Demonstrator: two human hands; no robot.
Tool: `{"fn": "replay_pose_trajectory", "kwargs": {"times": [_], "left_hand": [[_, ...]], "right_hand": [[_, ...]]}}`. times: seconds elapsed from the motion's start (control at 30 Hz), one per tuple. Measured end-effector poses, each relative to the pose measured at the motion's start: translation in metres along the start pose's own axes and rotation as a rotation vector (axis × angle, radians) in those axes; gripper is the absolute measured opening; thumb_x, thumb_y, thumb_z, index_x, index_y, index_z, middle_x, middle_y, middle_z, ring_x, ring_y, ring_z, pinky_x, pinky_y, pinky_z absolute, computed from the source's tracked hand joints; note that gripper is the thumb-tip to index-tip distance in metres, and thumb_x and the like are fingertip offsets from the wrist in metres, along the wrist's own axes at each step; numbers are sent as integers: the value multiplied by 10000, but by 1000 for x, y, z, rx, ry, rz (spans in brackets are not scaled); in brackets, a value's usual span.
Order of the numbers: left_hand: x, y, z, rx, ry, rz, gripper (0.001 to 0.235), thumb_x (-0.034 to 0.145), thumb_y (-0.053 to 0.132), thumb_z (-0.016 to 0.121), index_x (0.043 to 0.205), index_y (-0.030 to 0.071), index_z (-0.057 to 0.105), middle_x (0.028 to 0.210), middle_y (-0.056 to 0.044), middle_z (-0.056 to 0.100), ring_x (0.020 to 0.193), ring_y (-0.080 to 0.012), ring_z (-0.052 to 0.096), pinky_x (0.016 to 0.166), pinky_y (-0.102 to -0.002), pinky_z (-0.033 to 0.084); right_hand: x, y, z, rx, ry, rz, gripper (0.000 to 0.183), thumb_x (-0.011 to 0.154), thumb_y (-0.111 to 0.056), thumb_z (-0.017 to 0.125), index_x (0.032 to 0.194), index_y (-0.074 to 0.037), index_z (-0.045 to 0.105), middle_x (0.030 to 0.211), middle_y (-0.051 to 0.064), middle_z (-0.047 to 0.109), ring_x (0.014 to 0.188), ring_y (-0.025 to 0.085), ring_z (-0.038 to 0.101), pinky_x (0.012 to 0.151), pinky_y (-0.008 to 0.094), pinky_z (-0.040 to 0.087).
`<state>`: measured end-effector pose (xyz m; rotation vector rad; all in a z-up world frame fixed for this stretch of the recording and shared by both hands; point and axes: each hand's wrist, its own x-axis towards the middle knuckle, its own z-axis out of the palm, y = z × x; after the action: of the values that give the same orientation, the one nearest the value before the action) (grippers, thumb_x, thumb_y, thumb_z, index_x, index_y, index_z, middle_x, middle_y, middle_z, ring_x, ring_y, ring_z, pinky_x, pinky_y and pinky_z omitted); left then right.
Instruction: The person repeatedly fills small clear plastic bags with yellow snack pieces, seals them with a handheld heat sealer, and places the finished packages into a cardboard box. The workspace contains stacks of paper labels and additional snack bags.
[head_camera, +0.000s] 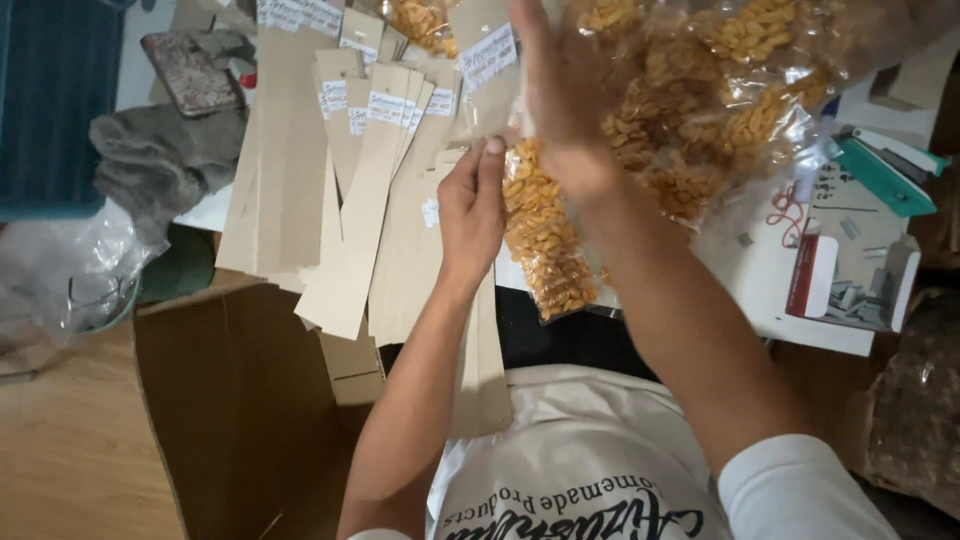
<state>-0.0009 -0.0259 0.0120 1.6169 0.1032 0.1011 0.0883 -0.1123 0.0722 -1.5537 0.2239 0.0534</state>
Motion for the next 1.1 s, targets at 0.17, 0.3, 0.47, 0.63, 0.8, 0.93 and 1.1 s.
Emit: {"fn": "replay_pose_trajectory", "kwargs": {"times": [0.17, 0.3, 0.47, 0.63, 0.8, 0.93, 1.1], "left_hand": [[-1, -27, -4, 51, -70, 121, 286, 1046, 411, 497, 1022, 127, 524, 1005, -73, 499, 930, -201, 484, 805, -339, 410], [-1, -21, -5, 75, 20, 28, 402, 1055, 407, 472, 945, 105, 714, 825, 20, 655, 821, -112, 579, 736, -284, 448], [12, -23, -15, -264, 191, -353, 707, 927, 393, 573, 1478, -32, 451, 1524, -211, 488, 1411, -291, 465, 1163, -367, 358], [26, -13, -14, -686, 210, -496, 687, 913, 287, 612, 1515, 25, 412, 1285, -141, 629, 1093, -227, 634, 920, -349, 542], [22, -5, -10, -767, 101, -409, 603, 1016, 454, 412, 1318, -28, 615, 1322, -234, 675, 1235, -315, 645, 1073, -411, 520], [18, 13, -10, -390, 71, -356, 326, 972, 371, 408, 998, 115, 608, 1010, -83, 666, 964, -201, 604, 832, -355, 481], [13, 7, -6, -330, 49, -99, 345, 1026, 400, 483, 838, 135, 600, 805, -2, 650, 768, -112, 610, 694, -264, 476]], "right_hand": [[4, 22, -1, 72, -46, -77, 602, 738, -794, 493, 665, -197, 518, 528, -80, 380, 428, 77, 377, 412, 268, 307], [11, 17, -10, -268, -174, -114, 580, 850, -780, 311, 624, -248, 350, 519, -112, 275, 418, 75, 242, 374, 310, 188], [57, 45, -85, -1024, 33, -444, 352, 893, -229, 849, 1176, -66, 718, 1025, 156, 720, 836, 326, 678, 632, 449, 518], [21, 7, -103, -261, -417, -254, 106, 1087, -231, 677, 1011, -164, 648, 985, -1, 687, 980, 117, 728, 913, 275, 628], [22, 6, -67, -728, -482, -212, 176, 1048, -246, 721, 1129, -126, 621, 869, 11, 549, 724, 156, 506, 621, 331, 402], [22, 9, -59, -696, -515, -303, 154, 1027, -250, 757, 1001, -157, 637, 898, -21, 603, 782, 134, 560, 638, 323, 409], [-1, -12, -42, -433, -320, -433, 371, 1055, -413, 647, 1259, -108, 589, 1035, 25, 701, 874, 132, 700, 686, 275, 589]]}}
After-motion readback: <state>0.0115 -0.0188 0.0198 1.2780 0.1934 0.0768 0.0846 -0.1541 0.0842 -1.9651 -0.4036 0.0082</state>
